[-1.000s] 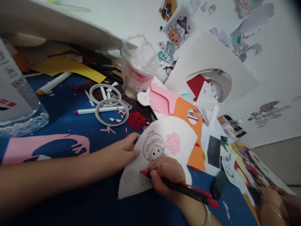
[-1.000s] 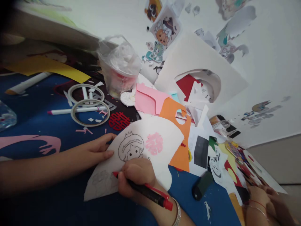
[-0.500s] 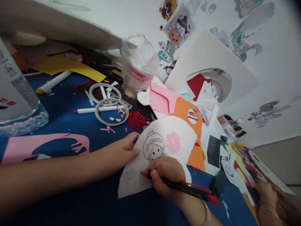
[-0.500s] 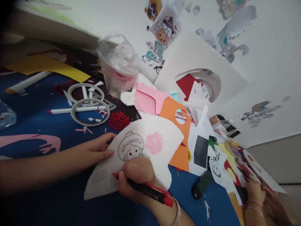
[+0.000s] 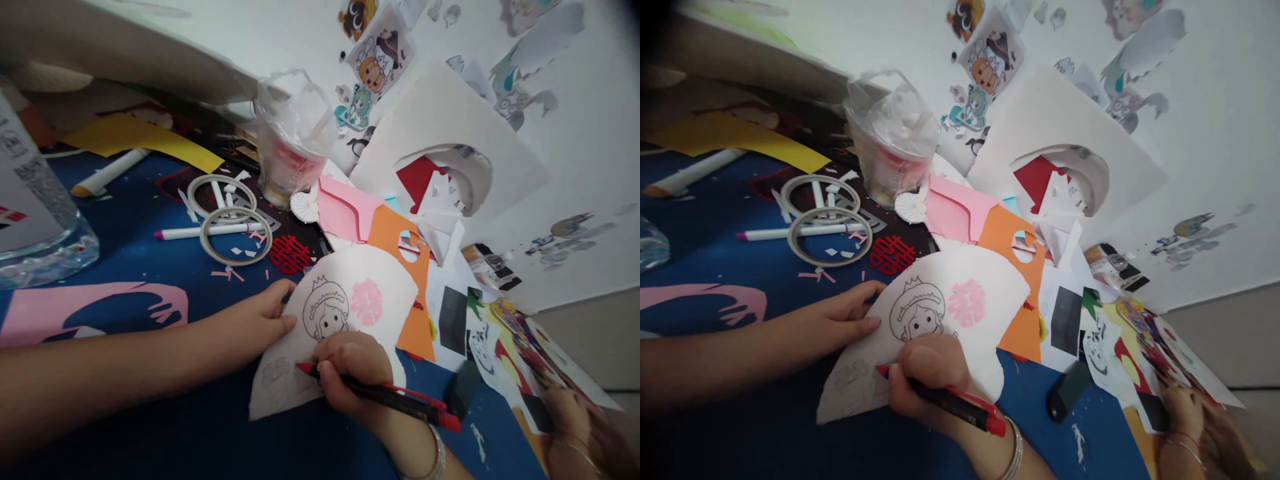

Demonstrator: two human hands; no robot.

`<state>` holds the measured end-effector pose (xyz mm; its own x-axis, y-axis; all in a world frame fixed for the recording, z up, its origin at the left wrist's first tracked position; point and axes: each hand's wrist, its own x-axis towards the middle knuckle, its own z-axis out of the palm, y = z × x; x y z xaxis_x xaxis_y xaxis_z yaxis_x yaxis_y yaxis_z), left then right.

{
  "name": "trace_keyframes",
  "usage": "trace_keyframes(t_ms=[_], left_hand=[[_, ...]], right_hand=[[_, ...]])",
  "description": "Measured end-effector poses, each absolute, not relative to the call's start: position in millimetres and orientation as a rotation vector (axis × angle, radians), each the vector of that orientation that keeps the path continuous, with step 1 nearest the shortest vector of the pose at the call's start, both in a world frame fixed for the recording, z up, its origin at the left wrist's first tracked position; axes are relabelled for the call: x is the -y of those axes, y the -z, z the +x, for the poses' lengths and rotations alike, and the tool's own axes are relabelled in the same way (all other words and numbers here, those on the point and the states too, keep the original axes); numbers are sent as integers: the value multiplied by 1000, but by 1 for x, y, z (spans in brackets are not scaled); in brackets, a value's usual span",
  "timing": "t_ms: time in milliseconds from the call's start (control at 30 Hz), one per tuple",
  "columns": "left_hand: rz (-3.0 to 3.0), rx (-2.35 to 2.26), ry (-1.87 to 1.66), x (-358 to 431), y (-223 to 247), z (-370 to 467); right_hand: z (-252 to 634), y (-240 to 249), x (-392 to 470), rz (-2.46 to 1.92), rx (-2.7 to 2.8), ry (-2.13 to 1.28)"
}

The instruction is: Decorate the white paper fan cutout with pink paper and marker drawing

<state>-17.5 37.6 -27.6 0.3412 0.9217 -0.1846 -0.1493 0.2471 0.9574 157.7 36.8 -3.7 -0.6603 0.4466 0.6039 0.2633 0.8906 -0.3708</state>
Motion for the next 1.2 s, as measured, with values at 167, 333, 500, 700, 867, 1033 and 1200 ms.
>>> trace_keyframes(t_ms=[167, 333, 500, 700, 867, 1033, 1200], left_hand=[[1023, -897, -857, -37, 27, -17], [1059, -926, -890, -37, 28, -17], [1035, -909, -874, -37, 27, -17], [994, -881, -863, -36, 24, -16], [1023, -910, -864, -37, 27, -17], [1029, -926, -870, -38, 24, -17], [1035, -927, -855, -38, 24, -16]], right_hand=[[156, 2, -37, -454, 2254, -399], [155, 3, -37, -460, 2245, -361], [157, 1, -37, -463, 2270, -349], [160, -2, -36, -516, 2254, -316], [159, -2, -36, -515, 2270, -346], [159, -2, -36, -549, 2280, -367], [159, -2, -37, -542, 2284, -352]])
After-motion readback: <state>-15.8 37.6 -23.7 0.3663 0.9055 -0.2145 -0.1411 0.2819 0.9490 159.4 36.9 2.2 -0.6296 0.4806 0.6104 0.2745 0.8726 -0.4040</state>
